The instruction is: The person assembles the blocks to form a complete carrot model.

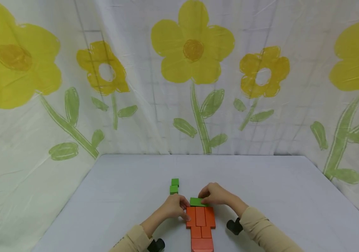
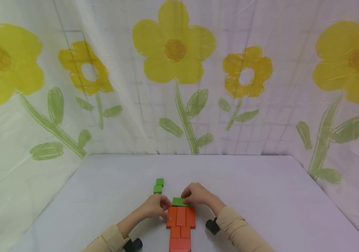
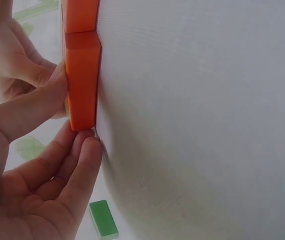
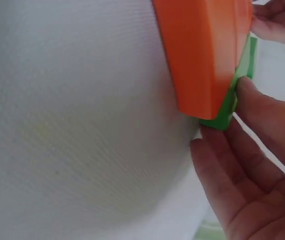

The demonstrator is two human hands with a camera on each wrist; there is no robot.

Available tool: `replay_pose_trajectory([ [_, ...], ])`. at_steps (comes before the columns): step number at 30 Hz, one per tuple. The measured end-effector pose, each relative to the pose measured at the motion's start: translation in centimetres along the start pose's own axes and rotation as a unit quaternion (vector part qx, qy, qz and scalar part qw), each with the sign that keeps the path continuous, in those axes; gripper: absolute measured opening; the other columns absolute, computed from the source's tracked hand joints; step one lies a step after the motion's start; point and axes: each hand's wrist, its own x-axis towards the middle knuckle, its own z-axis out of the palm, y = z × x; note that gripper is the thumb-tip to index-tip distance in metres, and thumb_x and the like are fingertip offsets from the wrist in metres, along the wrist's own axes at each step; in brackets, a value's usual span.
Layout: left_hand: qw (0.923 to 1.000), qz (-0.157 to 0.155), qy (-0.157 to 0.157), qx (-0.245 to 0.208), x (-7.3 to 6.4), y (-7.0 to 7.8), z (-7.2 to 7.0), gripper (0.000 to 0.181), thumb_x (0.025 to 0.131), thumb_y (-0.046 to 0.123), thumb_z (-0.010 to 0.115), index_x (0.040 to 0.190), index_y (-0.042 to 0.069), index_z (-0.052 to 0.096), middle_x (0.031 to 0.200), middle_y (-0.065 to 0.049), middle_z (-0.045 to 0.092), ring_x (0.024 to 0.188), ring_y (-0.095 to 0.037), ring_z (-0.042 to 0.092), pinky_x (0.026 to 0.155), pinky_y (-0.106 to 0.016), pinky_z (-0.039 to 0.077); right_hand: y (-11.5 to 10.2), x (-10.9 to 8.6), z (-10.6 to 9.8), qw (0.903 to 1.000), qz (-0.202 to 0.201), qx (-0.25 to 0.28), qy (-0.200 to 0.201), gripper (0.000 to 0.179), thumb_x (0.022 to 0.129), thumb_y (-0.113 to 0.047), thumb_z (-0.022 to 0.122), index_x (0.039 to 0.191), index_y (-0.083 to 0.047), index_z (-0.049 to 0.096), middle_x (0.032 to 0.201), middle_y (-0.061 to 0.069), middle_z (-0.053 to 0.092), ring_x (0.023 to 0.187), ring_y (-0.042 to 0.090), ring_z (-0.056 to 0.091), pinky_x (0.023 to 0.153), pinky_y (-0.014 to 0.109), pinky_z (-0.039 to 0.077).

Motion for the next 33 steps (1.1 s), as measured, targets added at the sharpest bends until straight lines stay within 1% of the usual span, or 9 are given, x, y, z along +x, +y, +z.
replay_pose_trajectory([
  [7, 1.0000, -0.002, 0.006, 0.007, 0.0, 0.1, 0.0, 0.028, 0.065, -0.002, 0.086, 0.086, -0.001, 0.068, 0.073, 0.000, 0.058, 0.067, -0.012, 0.049, 0.060, -0.024, 0.043, 0.2, -0.1, -0.1, 0.9999, -0.009, 0.001, -0.004, 0.013, 0.084, -0.002, 0.072, 0.097, 0.000, 0.074, 0.091, 0.005, 0.072, 0.083, 0.013, 0.065, 0.075, 0.029, 0.052],
  [12, 0.9999, -0.009, 0.009, 0.006, -0.1, 0.2, 0.0, 0.027, 0.065, -0.001, 0.087, 0.085, -0.001, 0.068, 0.073, 0.000, 0.057, 0.067, -0.012, 0.048, 0.060, -0.024, 0.043, 0.0, -0.1, -0.1, 1.0000, -0.007, 0.000, -0.006, 0.013, 0.083, -0.001, 0.072, 0.096, 0.000, 0.073, 0.090, 0.005, 0.072, 0.083, 0.014, 0.065, 0.075, 0.030, 0.052],
  [16, 0.9999, -0.007, 0.011, 0.008, -0.1, 0.2, -0.1, 0.027, 0.065, -0.001, 0.087, 0.085, -0.001, 0.068, 0.072, 0.000, 0.058, 0.066, -0.012, 0.048, 0.060, -0.024, 0.043, -0.1, 0.0, 0.1, 1.0000, -0.006, -0.002, -0.005, 0.013, 0.083, 0.001, 0.071, 0.096, 0.001, 0.073, 0.089, 0.005, 0.072, 0.082, 0.015, 0.065, 0.076, 0.032, 0.052],
  [22, 0.9999, -0.005, 0.012, 0.010, -0.1, 0.2, 0.0, 0.027, 0.064, -0.001, 0.087, 0.084, -0.001, 0.068, 0.072, 0.000, 0.058, 0.066, -0.012, 0.049, 0.060, -0.024, 0.042, 0.2, 0.1, 0.2, 1.0000, -0.008, -0.004, -0.002, 0.012, 0.084, 0.000, 0.071, 0.095, 0.000, 0.073, 0.088, 0.003, 0.071, 0.080, 0.012, 0.063, 0.075, 0.031, 0.052],
  [26, 0.9998, -0.011, 0.014, 0.011, -0.1, 0.2, 0.1, 0.027, 0.065, -0.001, 0.087, 0.084, -0.001, 0.068, 0.072, 0.000, 0.058, 0.066, -0.011, 0.049, 0.060, -0.024, 0.043, 0.0, 0.1, 0.2, 1.0000, -0.004, -0.005, -0.002, 0.011, 0.085, -0.003, 0.071, 0.096, -0.001, 0.074, 0.088, 0.003, 0.071, 0.080, 0.011, 0.062, 0.075, 0.031, 0.052],
  [28, 0.9997, -0.014, 0.018, 0.012, -0.1, 0.3, 0.1, 0.027, 0.064, 0.000, 0.087, 0.084, -0.001, 0.068, 0.072, 0.000, 0.058, 0.066, -0.011, 0.049, 0.060, -0.024, 0.043, -0.2, 0.4, 0.1, 0.9999, -0.003, -0.014, 0.002, 0.011, 0.086, -0.004, 0.071, 0.096, -0.001, 0.073, 0.089, 0.004, 0.071, 0.081, 0.013, 0.062, 0.075, 0.032, 0.052],
  [30, 0.9994, -0.021, 0.024, 0.011, -0.2, 0.4, 0.1, 0.027, 0.064, 0.000, 0.087, 0.083, 0.000, 0.069, 0.072, 0.000, 0.059, 0.066, -0.012, 0.050, 0.059, -0.025, 0.044, -0.5, 0.8, 0.2, 0.9994, -0.011, -0.030, 0.009, 0.012, 0.087, -0.003, 0.069, 0.098, 0.001, 0.073, 0.091, 0.007, 0.071, 0.083, 0.018, 0.064, 0.076, 0.035, 0.053],
  [31, 0.9993, -0.024, 0.027, 0.012, -0.2, 0.4, 0.2, 0.027, 0.064, 0.000, 0.088, 0.083, 0.000, 0.069, 0.072, 0.000, 0.059, 0.066, -0.012, 0.051, 0.059, -0.025, 0.045, -0.8, 1.1, 0.3, 0.9990, -0.017, -0.040, 0.012, 0.013, 0.088, -0.002, 0.068, 0.099, 0.002, 0.072, 0.093, 0.008, 0.071, 0.085, 0.020, 0.064, 0.078, 0.037, 0.053],
  [33, 0.9990, -0.030, 0.031, 0.012, -0.3, 0.5, 0.2, 0.026, 0.064, 0.000, 0.088, 0.082, 0.000, 0.069, 0.071, 0.000, 0.060, 0.065, -0.012, 0.052, 0.059, -0.026, 0.045, -1.4, 1.9, 0.4, 0.9966, -0.042, -0.068, 0.018, 0.015, 0.089, 0.001, 0.065, 0.102, 0.004, 0.071, 0.097, 0.011, 0.070, 0.090, 0.024, 0.064, 0.081, 0.039, 0.053],
])
